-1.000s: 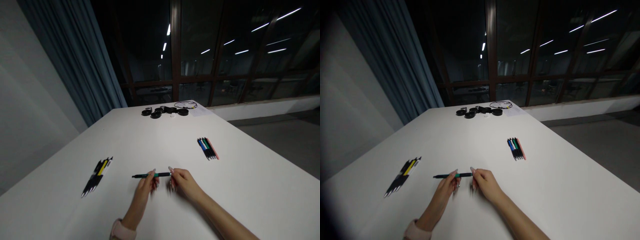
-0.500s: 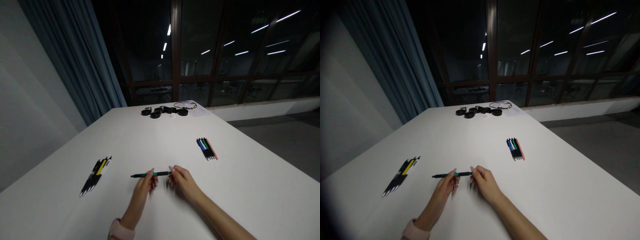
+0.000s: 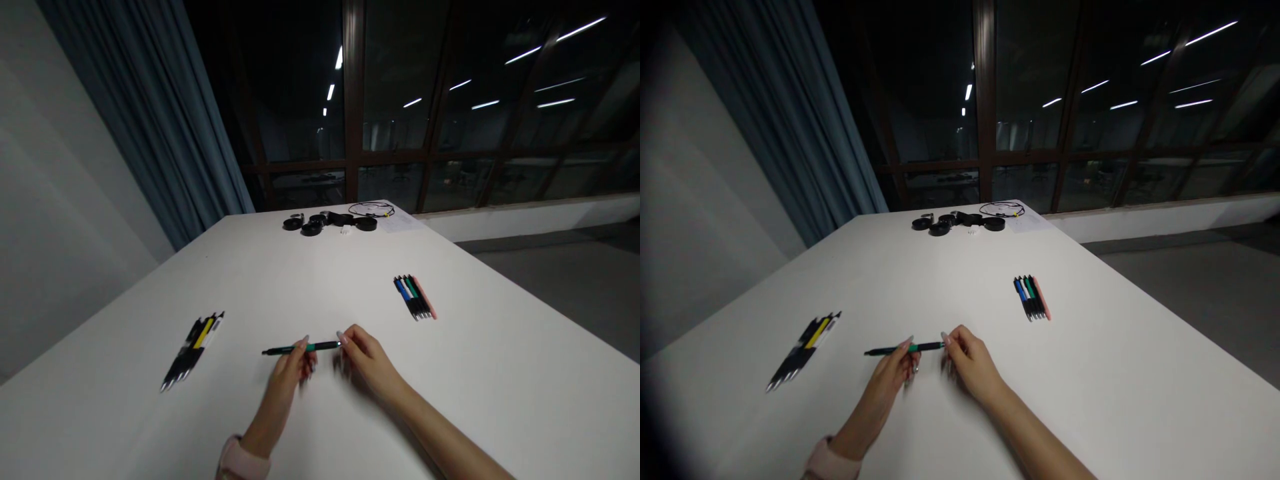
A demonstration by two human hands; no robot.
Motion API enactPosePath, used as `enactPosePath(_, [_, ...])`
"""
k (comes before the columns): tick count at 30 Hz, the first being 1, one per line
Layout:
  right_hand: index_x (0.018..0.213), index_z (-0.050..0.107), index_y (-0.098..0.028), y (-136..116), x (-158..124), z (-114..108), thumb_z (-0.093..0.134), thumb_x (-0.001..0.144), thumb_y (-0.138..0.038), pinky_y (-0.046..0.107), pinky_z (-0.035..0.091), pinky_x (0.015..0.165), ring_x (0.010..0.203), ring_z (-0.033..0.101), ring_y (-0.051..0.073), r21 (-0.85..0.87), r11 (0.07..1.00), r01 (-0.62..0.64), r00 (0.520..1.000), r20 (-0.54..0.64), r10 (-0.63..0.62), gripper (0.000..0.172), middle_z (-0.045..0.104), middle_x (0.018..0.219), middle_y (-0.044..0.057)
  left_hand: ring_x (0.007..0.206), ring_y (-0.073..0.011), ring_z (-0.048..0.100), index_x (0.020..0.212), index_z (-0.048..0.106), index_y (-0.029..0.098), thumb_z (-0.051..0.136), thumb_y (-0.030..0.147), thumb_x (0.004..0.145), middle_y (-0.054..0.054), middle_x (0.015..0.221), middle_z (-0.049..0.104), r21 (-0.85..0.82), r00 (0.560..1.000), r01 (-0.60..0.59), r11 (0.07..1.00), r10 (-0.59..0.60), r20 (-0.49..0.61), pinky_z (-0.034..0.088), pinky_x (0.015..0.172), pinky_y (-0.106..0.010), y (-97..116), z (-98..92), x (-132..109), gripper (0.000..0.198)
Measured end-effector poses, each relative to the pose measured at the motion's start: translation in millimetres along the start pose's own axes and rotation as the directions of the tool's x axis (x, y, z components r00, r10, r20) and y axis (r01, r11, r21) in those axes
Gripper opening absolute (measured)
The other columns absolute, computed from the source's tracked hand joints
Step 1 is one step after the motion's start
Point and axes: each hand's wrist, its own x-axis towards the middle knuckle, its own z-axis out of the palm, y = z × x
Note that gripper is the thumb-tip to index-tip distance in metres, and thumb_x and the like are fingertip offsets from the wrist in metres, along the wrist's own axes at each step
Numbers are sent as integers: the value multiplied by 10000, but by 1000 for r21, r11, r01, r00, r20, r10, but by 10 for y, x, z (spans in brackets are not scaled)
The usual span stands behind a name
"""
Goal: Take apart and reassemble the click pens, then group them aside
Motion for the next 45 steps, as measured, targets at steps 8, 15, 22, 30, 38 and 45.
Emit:
enactPosePath(8, [549,484,-206,-27,8,9,442,873,-708,257,367,542,492,470,120,-28,999,-31,999,-12,31,599,484,497,-26,488,-113,479,584,584,171,706,682,544,-2,542,563,36,1000,-3,999,2,27,360,476,-251,-9,37,22,528])
enactPosePath(15, [606,508,-205,-23,-11,16,472,846,-726,256,378,545,515,484,122,37,999,-34,998,57,32,575,521,548,-25,525,-118,492,614,614,168,711,655,597,-3,575,593,10,1000,-27,1000,27,4,388,518,-248,14,20,-35,497])
enactPosePath(22, [628,532,-193,38,0,10,462,898,-653,253,358,538,512,459,116,-19,999,-28,999,37,29,538,500,545,-29,481,-97,470,571,608,161,743,700,492,1,539,587,0,1000,10,1000,-10,7,358,485,-230,-10,25,18,561])
enactPosePath(30, [609,475,-207,10,4,-9,514,872,-648,248,316,513,509,423,111,-61,998,-17,999,-42,14,514,469,532,-42,468,-107,485,600,611,168,698,692,583,-8,543,592,35,1000,-11,999,11,22,364,460,-237,-47,12,23,531])
enactPosePath(38, [660,504,-205,-38,-25,-19,484,863,-692,249,358,549,545,462,119,-42,999,8,998,57,-6,528,507,574,-33,498,-115,505,574,599,170,701,653,629,-8,546,587,22,1000,-25,999,25,2,392,505,-241,-19,10,-24,497])
enactPosePath(45, [657,509,-207,-20,-30,-11,376,921,-679,249,389,556,519,501,120,-79,997,-11,999,42,14,557,516,547,-34,502,-126,513,604,599,173,700,658,619,-11,561,596,52,1000,-18,999,18,5,396,494,-250,2,32,-20,495])
